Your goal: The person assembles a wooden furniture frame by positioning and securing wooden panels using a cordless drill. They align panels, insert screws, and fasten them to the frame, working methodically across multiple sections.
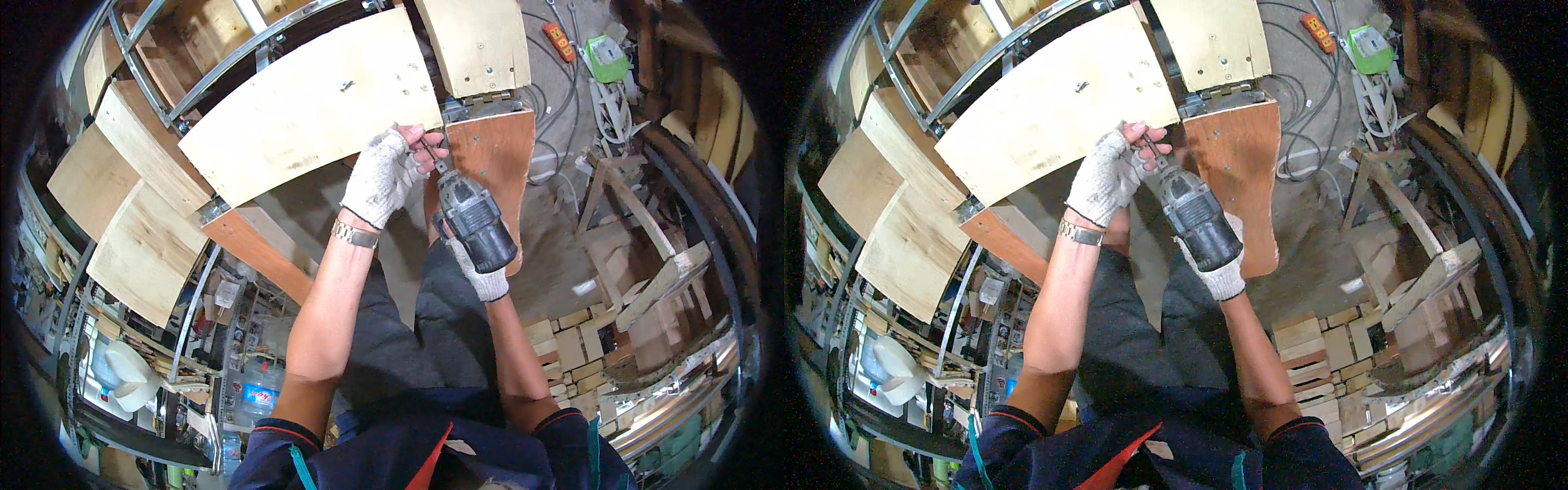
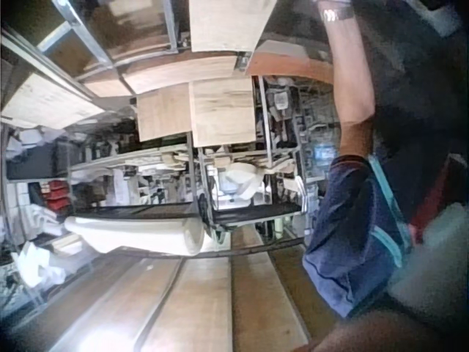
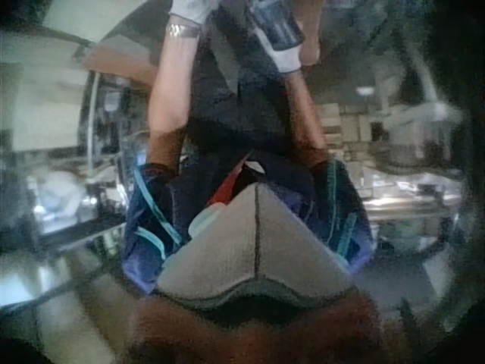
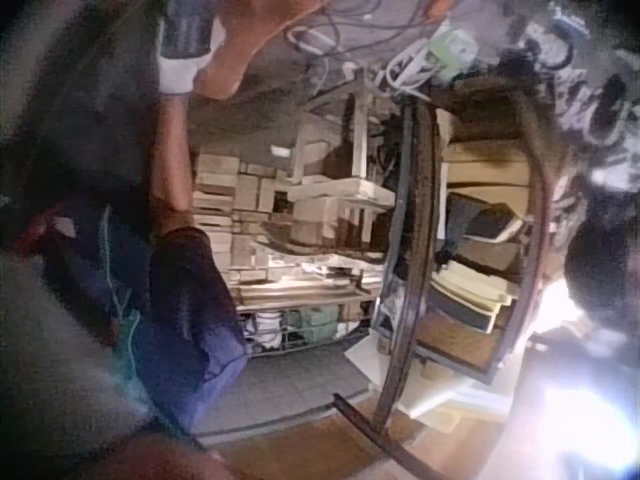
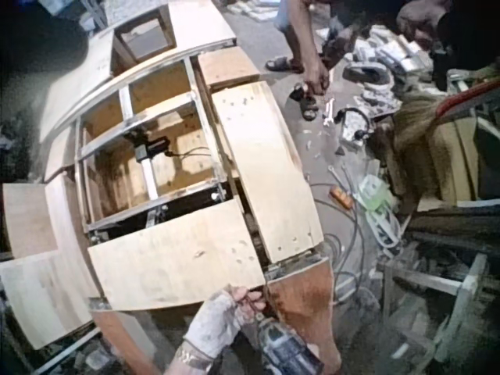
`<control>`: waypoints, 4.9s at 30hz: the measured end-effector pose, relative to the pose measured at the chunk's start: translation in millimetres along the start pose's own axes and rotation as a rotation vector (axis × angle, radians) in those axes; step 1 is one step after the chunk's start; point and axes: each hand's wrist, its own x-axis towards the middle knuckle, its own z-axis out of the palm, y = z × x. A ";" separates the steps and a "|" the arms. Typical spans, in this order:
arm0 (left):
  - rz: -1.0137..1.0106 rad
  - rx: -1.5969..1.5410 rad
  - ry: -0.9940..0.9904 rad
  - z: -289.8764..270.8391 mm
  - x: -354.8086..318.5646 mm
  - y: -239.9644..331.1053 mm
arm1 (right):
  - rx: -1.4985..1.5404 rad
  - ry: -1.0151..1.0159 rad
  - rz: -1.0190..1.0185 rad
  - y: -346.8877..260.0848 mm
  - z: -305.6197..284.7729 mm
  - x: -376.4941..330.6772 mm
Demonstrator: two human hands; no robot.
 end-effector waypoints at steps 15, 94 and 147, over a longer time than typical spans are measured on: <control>-0.082 -0.015 0.089 6.2 12.0 -18.0 | 0.153 0.101 0.299 -37.6 -3.8 4.2; 1.228 1.645 0.968 -393.0 -115.7 66.6 | -0.334 0.905 -0.559 9.0 106.7 183.3; 1.690 1.656 0.602 -428.7 -90.3 132.3 | -0.123 0.424 -0.675 39.8 57.5 217.1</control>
